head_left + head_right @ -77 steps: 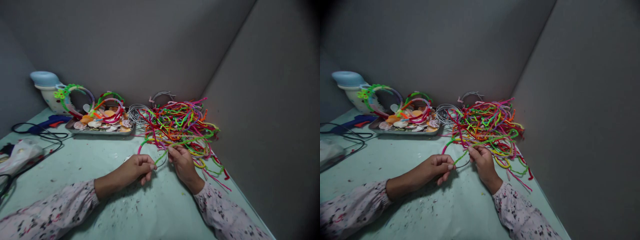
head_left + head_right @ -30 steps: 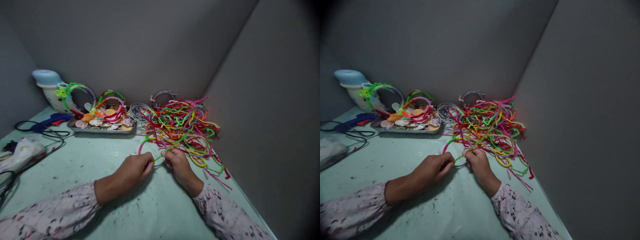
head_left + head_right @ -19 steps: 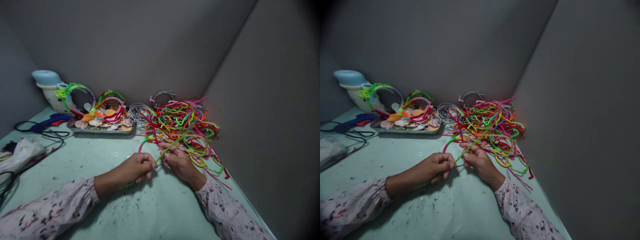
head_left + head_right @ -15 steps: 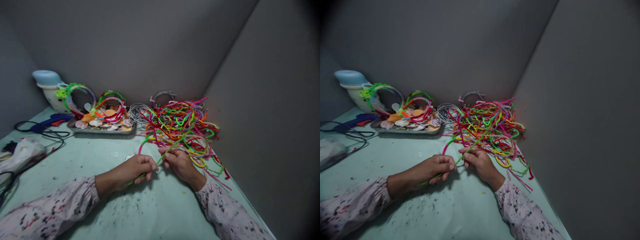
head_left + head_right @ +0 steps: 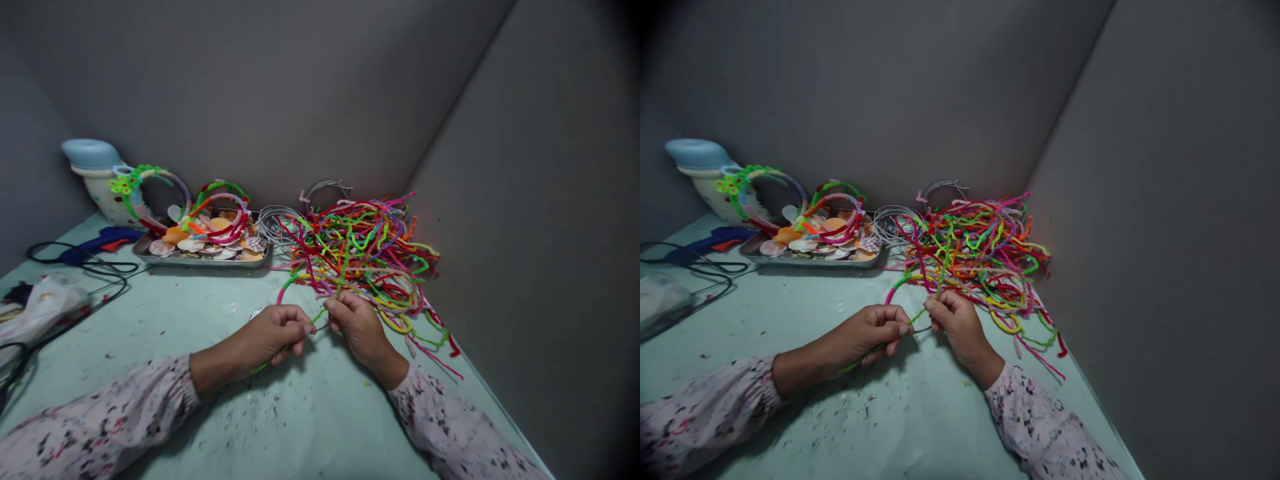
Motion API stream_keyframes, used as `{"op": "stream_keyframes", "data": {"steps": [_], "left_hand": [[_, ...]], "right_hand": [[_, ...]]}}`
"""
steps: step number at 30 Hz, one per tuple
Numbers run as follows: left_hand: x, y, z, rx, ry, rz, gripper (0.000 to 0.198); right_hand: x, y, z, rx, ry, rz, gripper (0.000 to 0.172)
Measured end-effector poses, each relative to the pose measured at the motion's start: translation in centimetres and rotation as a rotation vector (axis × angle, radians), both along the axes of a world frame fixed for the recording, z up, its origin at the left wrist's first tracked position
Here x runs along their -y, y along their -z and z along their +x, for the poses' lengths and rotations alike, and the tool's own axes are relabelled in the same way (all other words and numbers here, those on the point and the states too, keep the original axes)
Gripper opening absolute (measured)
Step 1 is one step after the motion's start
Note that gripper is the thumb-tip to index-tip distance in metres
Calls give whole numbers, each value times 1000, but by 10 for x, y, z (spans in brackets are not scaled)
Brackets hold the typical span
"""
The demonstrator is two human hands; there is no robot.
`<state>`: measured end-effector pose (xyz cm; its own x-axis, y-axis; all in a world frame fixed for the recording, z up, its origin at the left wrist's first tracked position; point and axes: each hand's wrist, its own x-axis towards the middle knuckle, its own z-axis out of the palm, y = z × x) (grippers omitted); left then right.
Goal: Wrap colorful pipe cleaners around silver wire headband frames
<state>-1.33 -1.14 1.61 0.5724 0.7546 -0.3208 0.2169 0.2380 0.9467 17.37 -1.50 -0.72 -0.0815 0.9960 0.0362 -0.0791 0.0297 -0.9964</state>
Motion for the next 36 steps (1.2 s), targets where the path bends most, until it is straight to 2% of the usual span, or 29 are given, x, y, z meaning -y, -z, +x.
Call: {"op": "stream_keyframes", "data": {"steps": [5,6,8,11,14,16,19,22,25,28,34,36], "left_hand": [[3,5,1,-272,-100,583,16],[4,6,1,-325,-106,672,15],[5,7,0,-374,-100,751,16],[6,5,0,-266,-85,644,17],[5,1,0,-98,-64,361,19],[5,-4,0,-32,-37,149,21],[4,-8,-2,47,3,-76,23],[3,-7,-3,109,22,-196,22],[2,-4,-4,137,24,-220,21],[3,-4,-3,113,29,-165,22],[3,-2,1,-15,6,14,24],[2,2,1,-74,-4,150,22]], "right_hand": [[3,2,-7,81,105,10,35],[4,3,-8,74,116,0,35],[3,4,-9,26,119,-33,35],[2,0,-7,-96,54,-88,32],[0,-7,-2,-234,-100,-109,18],[1,-10,2,-288,-210,-111,25],[2,-6,7,-263,-304,-116,35],[2,2,7,-164,-281,-82,23],[1,4,6,-87,-230,-66,20],[2,0,3,17,-165,-47,21],[6,-9,-2,148,-51,17,30],[7,-9,-4,195,3,32,32]]}}
